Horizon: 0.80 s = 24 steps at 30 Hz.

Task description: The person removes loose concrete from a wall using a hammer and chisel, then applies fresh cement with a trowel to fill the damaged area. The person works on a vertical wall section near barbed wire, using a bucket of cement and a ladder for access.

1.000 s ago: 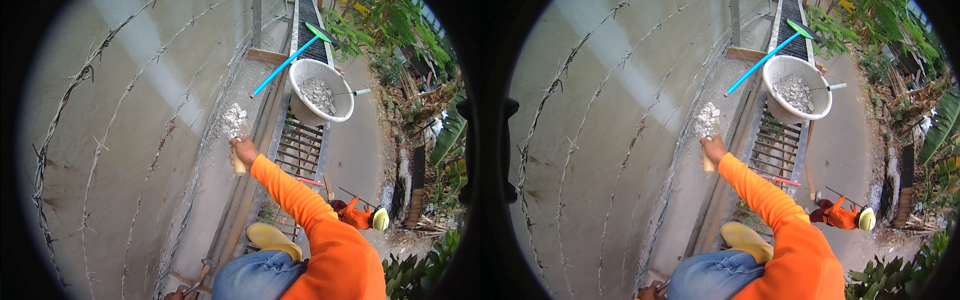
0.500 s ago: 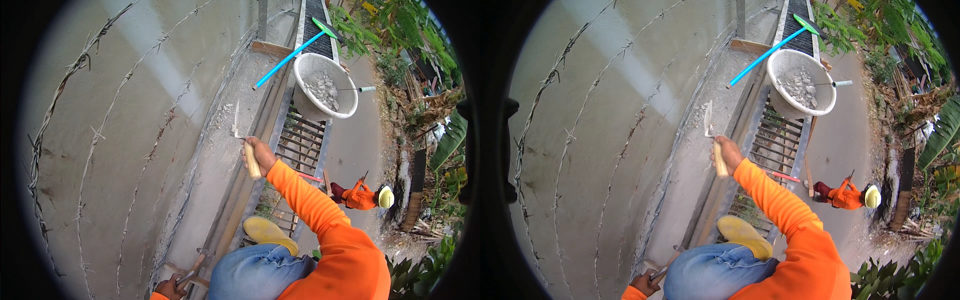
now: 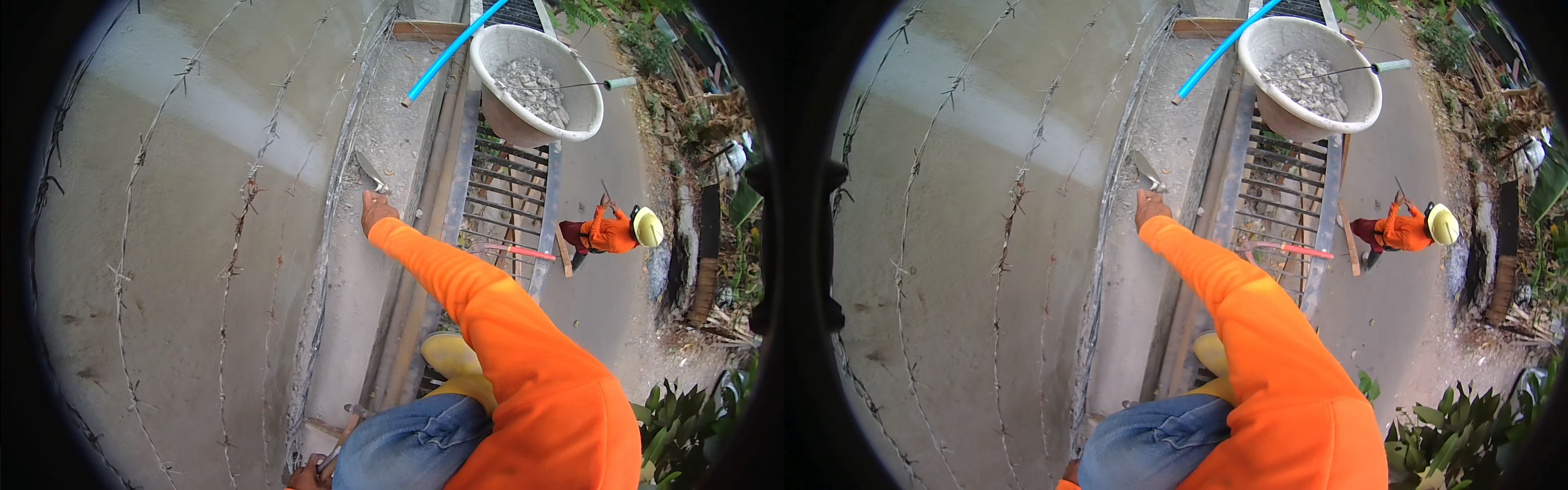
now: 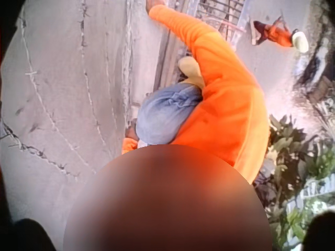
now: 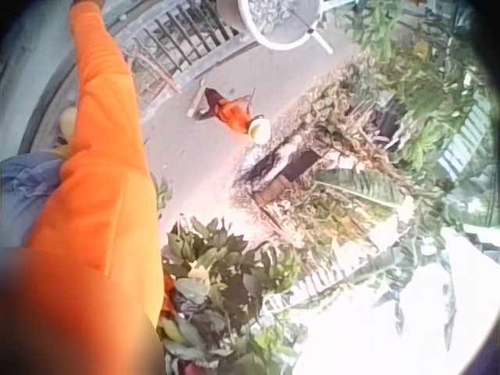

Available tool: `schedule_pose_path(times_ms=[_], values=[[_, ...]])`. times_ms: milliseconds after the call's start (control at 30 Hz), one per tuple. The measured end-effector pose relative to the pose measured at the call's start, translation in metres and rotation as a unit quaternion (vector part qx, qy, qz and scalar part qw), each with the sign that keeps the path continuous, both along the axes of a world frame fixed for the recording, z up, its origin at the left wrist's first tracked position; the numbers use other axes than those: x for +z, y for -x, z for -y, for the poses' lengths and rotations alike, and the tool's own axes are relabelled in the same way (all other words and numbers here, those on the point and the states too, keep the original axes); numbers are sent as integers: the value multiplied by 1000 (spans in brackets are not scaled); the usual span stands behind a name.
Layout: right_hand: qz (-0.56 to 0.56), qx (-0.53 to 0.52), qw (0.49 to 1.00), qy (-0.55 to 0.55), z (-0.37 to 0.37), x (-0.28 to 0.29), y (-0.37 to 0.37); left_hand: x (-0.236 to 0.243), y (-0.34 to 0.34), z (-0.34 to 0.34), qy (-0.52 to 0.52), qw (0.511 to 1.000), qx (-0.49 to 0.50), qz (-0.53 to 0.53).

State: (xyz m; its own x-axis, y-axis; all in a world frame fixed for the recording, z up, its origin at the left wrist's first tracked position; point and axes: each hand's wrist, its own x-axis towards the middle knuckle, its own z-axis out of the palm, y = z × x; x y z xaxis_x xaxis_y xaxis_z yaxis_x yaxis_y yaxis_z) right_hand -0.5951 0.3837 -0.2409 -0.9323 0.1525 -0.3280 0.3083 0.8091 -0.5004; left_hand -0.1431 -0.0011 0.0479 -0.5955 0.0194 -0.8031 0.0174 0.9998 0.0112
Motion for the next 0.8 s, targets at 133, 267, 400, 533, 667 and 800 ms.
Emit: schedule_pose_path(times_ms=[133,267,400,533,667,800], values=[[-13,67,998,5,-3,12,-54,-10,5,6,-41,999,25,-10],[31,-76,985,150,-23,21,-77,-13,7,10,-48,998,40,-6],[22,-355,883,307,9,11,-101,-12,3,11,-47,998,52,-4],[67,-307,891,328,64,-10,-103,-10,-2,14,-39,997,62,1],[41,-304,880,363,104,-26,-62,-10,-11,19,-26,997,79,4],[-12,-336,861,382,113,-36,-48,-9,-19,19,-21,995,96,6]])
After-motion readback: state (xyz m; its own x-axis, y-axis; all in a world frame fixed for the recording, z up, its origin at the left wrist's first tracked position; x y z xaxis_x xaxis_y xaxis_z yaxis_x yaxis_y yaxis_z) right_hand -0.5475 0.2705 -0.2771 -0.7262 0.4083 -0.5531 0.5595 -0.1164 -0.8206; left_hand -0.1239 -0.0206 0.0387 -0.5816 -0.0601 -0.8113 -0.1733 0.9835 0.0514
